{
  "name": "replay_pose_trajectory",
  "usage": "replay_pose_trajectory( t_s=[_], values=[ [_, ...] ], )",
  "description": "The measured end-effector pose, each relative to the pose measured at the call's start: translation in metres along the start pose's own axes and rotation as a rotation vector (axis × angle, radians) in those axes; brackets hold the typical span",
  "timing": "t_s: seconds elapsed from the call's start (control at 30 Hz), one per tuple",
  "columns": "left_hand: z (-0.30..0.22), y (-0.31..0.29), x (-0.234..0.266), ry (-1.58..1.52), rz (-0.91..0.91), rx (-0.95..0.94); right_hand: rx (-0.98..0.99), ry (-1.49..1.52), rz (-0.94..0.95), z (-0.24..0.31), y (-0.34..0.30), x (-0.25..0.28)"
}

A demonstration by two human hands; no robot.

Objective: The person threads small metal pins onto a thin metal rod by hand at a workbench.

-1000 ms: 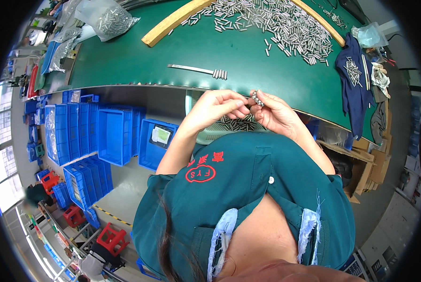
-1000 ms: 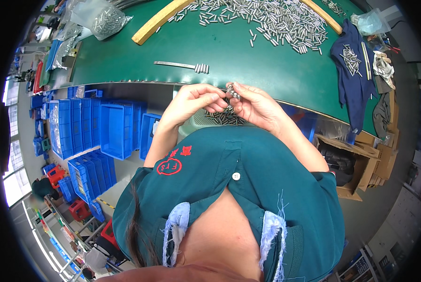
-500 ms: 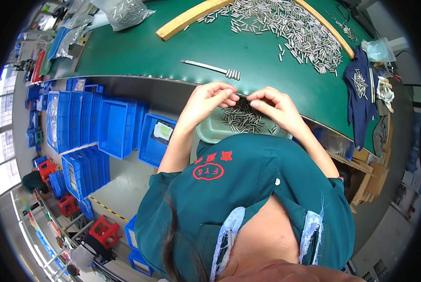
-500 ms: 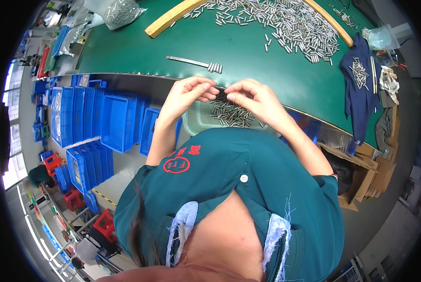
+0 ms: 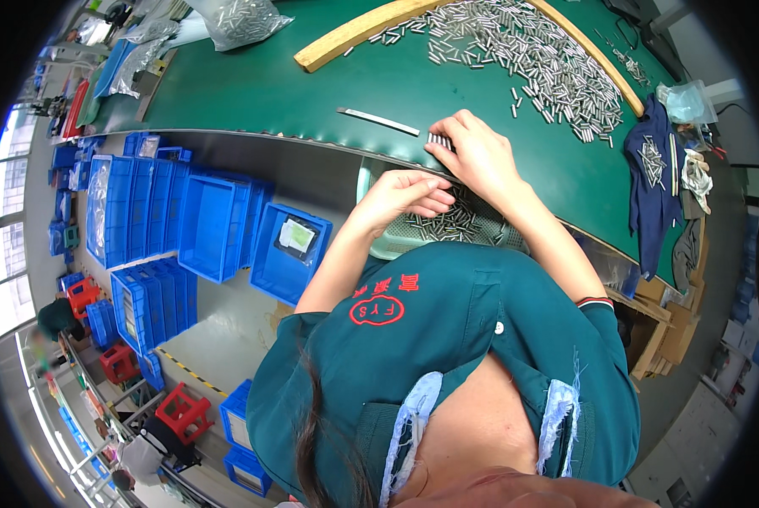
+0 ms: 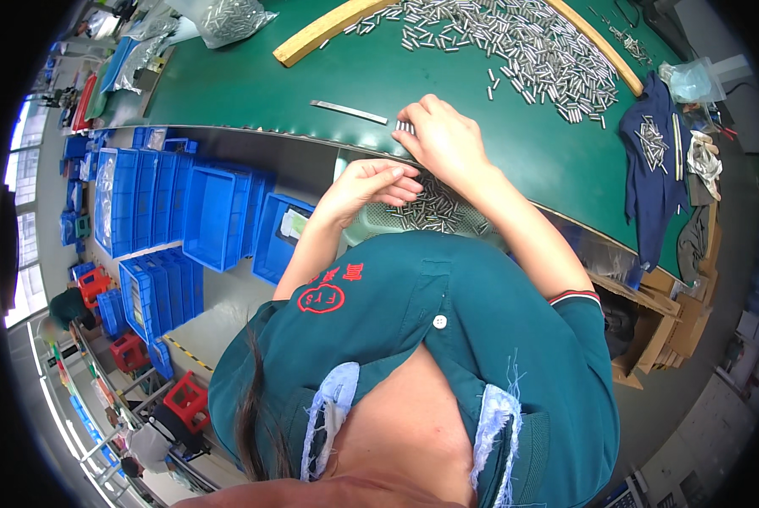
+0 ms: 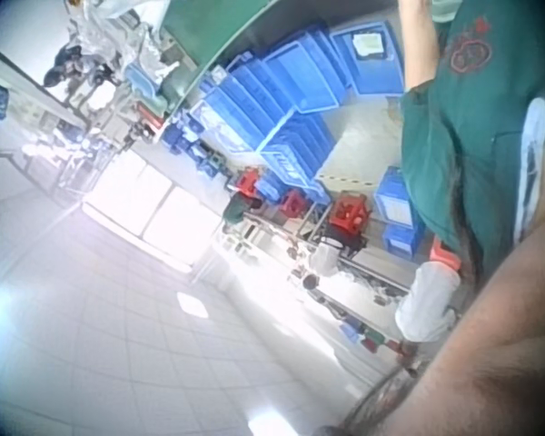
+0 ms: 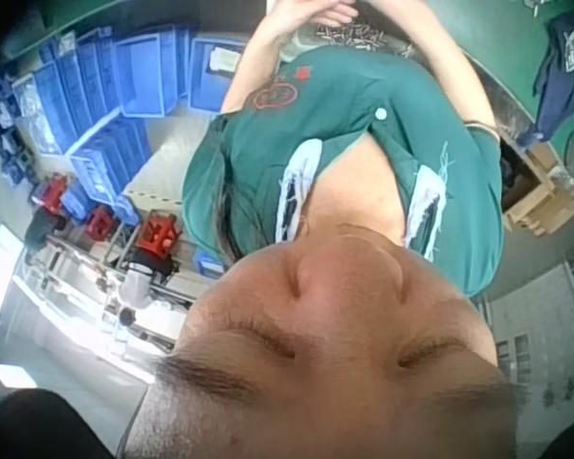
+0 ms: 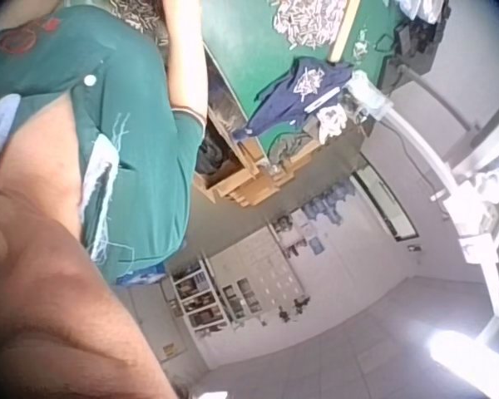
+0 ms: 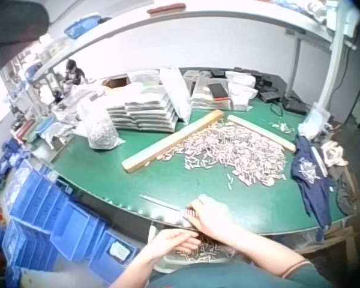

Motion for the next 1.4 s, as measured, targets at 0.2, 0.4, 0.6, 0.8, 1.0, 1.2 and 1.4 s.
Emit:
replay_pose_trajectory(
  t_s=[0.2,0.4,0.6,0.8,1.0,1.2,1.4],
  values=[
    [0.015,0.019,-0.027,-0.508,0.17,0.203,0.019,0.046,0.094,-0.013,-0.037,0.025],
    [0.016,0.028,-0.042,-0.433,0.21,0.243,0.024,0.069,0.109,-0.01,-0.057,0.031],
    [0.023,0.029,-0.043,-0.222,0.104,0.205,0.014,0.192,0.19,-0.014,-0.066,0.038],
    [0.015,0.024,-0.049,-0.064,0.101,0.067,-0.04,0.289,0.195,-0.017,-0.07,0.039],
    [-0.008,0.013,-0.051,0.15,0.11,-0.117,-0.209,0.668,0.198,-0.022,-0.074,0.044],
    [-0.016,0.009,-0.052,0.051,0.167,-0.07,-0.227,0.895,0.224,-0.019,-0.075,0.044],
    [-0.021,0.007,-0.052,0.025,0.193,-0.023,-0.244,1.012,0.235,-0.018,-0.074,0.046]
  ],
)
Point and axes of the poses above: each hand's wrist, its own y-axis towards the middle knuckle, its own x-axis out of the back of the hand, z = x × y, the point moved 4 cm from there along y, towards the middle knuckle, and after that the axes turned 8 degrees about -y, right-handed, at the moved point
